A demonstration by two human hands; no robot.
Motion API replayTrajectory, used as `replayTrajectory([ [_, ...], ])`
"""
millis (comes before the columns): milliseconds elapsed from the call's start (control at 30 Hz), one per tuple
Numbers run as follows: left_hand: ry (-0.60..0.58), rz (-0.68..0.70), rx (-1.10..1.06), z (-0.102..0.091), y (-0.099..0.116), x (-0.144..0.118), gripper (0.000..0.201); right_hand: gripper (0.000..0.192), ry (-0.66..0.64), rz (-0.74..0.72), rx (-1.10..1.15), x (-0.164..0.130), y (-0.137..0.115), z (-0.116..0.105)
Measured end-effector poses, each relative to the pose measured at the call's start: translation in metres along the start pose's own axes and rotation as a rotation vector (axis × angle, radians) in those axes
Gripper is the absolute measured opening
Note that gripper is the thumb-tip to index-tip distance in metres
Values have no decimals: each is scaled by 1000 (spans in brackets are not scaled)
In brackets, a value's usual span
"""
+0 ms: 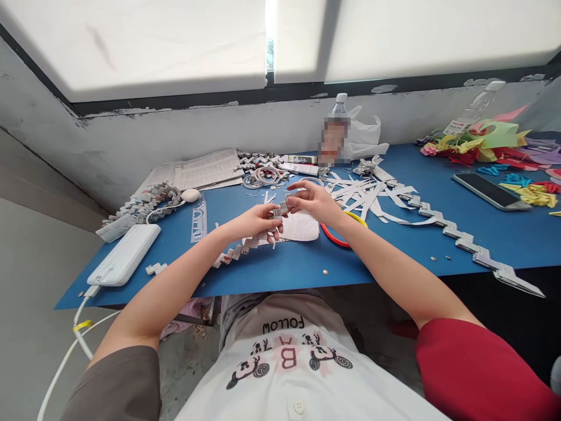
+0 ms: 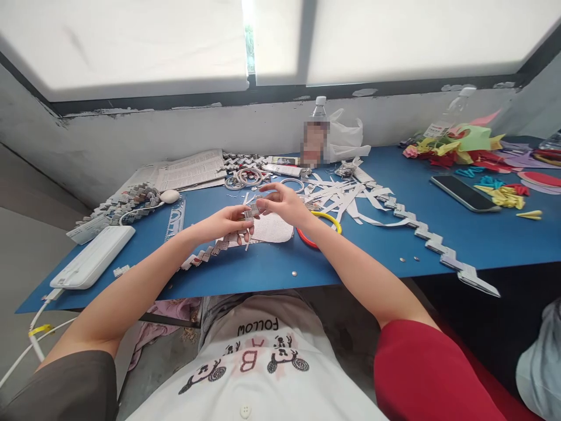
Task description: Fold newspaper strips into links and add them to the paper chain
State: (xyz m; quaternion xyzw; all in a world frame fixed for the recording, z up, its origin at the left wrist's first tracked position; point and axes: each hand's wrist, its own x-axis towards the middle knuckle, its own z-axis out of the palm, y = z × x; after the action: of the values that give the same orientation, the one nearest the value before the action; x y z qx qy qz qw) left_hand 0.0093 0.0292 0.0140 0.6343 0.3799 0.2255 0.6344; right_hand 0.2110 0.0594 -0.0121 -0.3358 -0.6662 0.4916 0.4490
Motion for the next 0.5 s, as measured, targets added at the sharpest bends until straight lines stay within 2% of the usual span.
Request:
replayTrajectory([
  [100, -20, -13, 25, 2, -1, 0, 34, 42, -15, 42, 18, 2, 1, -1],
  [200, -48, -58, 53, -4, 1, -1, 40, 42, 78, -3, -3, 4, 0, -5],
  [367, -13, -143, 259, -29, 6, -4, 44, 38, 297, -44, -13, 8, -7, -24],
  [500, -27, -203, 367, -53, 13, -9, 45, 25, 432, 96, 18, 11, -13, -40],
])
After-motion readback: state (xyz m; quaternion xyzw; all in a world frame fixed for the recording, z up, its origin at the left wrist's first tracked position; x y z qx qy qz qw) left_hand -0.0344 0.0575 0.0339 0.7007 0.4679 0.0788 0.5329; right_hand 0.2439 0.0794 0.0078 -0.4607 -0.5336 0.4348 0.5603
